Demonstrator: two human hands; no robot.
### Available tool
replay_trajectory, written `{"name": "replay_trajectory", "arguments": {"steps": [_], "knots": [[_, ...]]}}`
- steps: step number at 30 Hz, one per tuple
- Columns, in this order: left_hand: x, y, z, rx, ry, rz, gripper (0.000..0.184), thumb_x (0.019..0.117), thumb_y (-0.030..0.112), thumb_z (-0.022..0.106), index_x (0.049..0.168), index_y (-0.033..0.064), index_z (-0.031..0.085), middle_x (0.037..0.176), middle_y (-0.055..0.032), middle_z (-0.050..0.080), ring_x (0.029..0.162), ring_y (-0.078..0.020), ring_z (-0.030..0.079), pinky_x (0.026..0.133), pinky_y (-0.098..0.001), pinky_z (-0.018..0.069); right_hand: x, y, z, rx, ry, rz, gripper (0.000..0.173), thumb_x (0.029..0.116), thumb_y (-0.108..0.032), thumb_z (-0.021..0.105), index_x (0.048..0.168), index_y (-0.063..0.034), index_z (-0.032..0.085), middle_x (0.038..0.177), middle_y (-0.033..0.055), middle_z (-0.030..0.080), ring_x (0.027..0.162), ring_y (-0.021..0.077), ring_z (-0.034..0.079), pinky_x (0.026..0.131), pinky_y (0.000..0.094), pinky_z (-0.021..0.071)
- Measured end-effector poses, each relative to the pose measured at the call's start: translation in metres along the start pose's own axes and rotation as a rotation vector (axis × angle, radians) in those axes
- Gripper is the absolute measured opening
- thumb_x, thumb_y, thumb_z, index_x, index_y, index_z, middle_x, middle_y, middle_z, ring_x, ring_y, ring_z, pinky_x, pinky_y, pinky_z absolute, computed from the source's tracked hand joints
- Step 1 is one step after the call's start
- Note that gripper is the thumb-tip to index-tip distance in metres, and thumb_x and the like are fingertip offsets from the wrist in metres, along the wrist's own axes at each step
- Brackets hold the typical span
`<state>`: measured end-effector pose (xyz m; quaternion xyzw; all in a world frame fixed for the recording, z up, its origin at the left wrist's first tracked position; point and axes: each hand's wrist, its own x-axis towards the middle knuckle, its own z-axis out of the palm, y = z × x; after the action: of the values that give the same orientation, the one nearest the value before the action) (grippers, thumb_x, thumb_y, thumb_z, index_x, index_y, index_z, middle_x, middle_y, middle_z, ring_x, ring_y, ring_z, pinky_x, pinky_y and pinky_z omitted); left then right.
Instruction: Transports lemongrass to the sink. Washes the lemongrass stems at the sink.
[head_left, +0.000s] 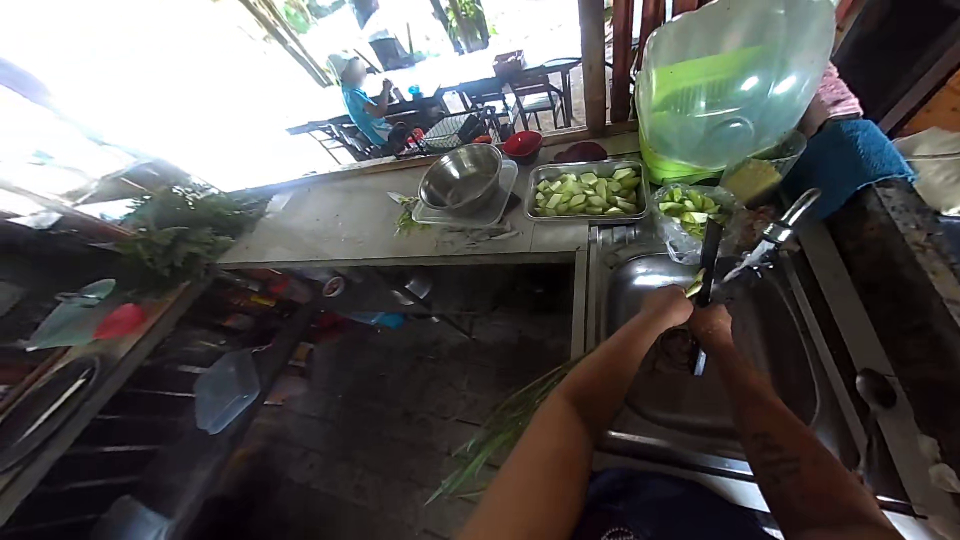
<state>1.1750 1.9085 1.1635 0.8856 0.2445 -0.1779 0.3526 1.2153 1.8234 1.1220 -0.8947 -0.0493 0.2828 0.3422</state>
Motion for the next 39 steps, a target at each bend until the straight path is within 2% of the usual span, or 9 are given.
{"name": "replay_trajectory", "arguments": {"steps": [6, 9, 12, 16, 26, 29, 32, 36, 39], "knots": [[0.002, -0.006, 0.004, 0.039, 0.004, -0.014, 0.035, 0.105, 0.017, 0.045, 0.131, -0.0006, 0.06, 0.134, -0.0216, 0.062, 0.127, -0.0356, 0.059, 0.101, -0.0579, 0.048, 0.016, 0.008, 0.013, 0.146, 0.011, 0.024, 0.041, 0.1044, -0.024, 0.056, 0.132, 0.0066, 0.059, 0.126, 0.028, 0.064, 0.119, 0.0391, 0.062, 0.101, 0.056, 0.0473], [0.002, -0.007, 0.004, 0.049, -0.003, -0.052, 0.035, 0.1052, 0.017, 0.045, 0.13, -0.0014, 0.06, 0.132, -0.0223, 0.062, 0.125, -0.0353, 0.059, 0.1, -0.0571, 0.0483, 0.007, 0.01, 0.004, 0.051, -0.03, -0.004, 0.057, 0.1056, -0.023, 0.053, 0.153, 0.0033, 0.036, 0.139, 0.0291, 0.058, 0.129, 0.0399, 0.058, 0.108, 0.0544, 0.0451], [0.003, -0.007, 0.001, 0.034, 0.051, -0.105, 0.036, 0.107, 0.021, 0.043, 0.129, -0.0001, 0.062, 0.131, -0.0214, 0.063, 0.124, -0.0349, 0.061, 0.099, -0.0568, 0.0494, -0.013, 0.007, 0.001, -0.059, -0.077, 0.051, 0.064, 0.1059, -0.024, 0.052, 0.157, 0.0029, 0.024, 0.139, 0.0285, 0.057, 0.129, 0.0376, 0.059, 0.107, 0.0511, 0.0472], [0.005, -0.01, 0.006, -0.007, 0.083, -0.084, 0.036, 0.1075, 0.027, 0.047, 0.121, -0.0007, 0.065, 0.122, -0.0239, 0.066, 0.117, -0.0382, 0.064, 0.095, -0.0595, 0.0498, -0.029, 0.001, -0.001, -0.124, -0.123, 0.069, 0.056, 0.1049, -0.021, 0.053, 0.152, 0.0045, 0.036, 0.143, 0.0261, 0.056, 0.133, 0.0357, 0.056, 0.11, 0.0499, 0.0457], [0.017, -0.012, 0.013, -0.003, 0.147, -0.08, 0.036, 0.1085, 0.025, 0.044, 0.115, -0.0035, 0.066, 0.115, -0.0264, 0.066, 0.112, -0.0408, 0.064, 0.092, -0.0609, 0.0501, -0.011, -0.003, 0.015, -0.032, -0.091, 0.086, 0.063, 0.1044, -0.02, 0.055, 0.156, 0.0007, 0.024, 0.134, 0.0265, 0.061, 0.126, 0.0382, 0.062, 0.103, 0.0534, 0.0503], [0.004, 0.001, 0.023, 0.019, 0.106, -0.035, 0.04, 0.1095, 0.031, 0.046, 0.114, -0.0031, 0.066, 0.113, -0.0272, 0.067, 0.11, -0.042, 0.064, 0.092, -0.0606, 0.0497, 0.017, 0.015, -0.001, -0.006, -0.027, 0.071, 0.054, 0.1053, -0.025, 0.054, 0.146, 0.0091, 0.043, 0.144, 0.0295, 0.053, 0.131, 0.0423, 0.056, 0.107, 0.0575, 0.0476], [0.008, 0.0, 0.027, -0.093, 0.11, 0.047, 0.042, 0.1103, 0.035, 0.044, 0.119, 0.0006, 0.066, 0.112, -0.0239, 0.067, 0.106, -0.0391, 0.064, 0.091, -0.059, 0.0495, 0.023, 0.031, -0.019, 0.006, 0.003, 0.066, 0.058, 0.1061, -0.022, 0.053, 0.151, 0.0086, 0.033, 0.142, 0.0316, 0.054, 0.131, 0.0447, 0.056, 0.106, 0.0598, 0.0467], [0.031, -0.024, 0.018, -0.223, 0.087, 0.068, 0.045, 0.1106, 0.039, 0.041, 0.139, 0.0068, 0.051, 0.094, -0.0186, 0.061, 0.074, -0.0276, 0.056, 0.067, -0.0449, 0.0483, 0.003, 0.044, -0.019, 0.159, 0.017, 0.043, 0.066, 0.1, -0.015, 0.06, 0.155, 0.0002, 0.027, 0.128, 0.0319, 0.062, 0.119, 0.0464, 0.063, 0.098, 0.0627, 0.0505], [0.037, -0.028, 0.012, -0.316, 0.098, 0.018, 0.04, 0.1106, 0.037, 0.042, 0.131, 0.0057, 0.055, 0.084, -0.0112, 0.054, 0.065, -0.0198, 0.046, 0.061, -0.0373, 0.0422, -0.016, 0.035, -0.019, 0.102, -0.005, 0.025, 0.06, 0.1028, -0.017, 0.057, 0.154, -0.0004, 0.029, 0.125, 0.0294, 0.064, 0.118, 0.0432, 0.065, 0.099, 0.0586, 0.0515]]}}
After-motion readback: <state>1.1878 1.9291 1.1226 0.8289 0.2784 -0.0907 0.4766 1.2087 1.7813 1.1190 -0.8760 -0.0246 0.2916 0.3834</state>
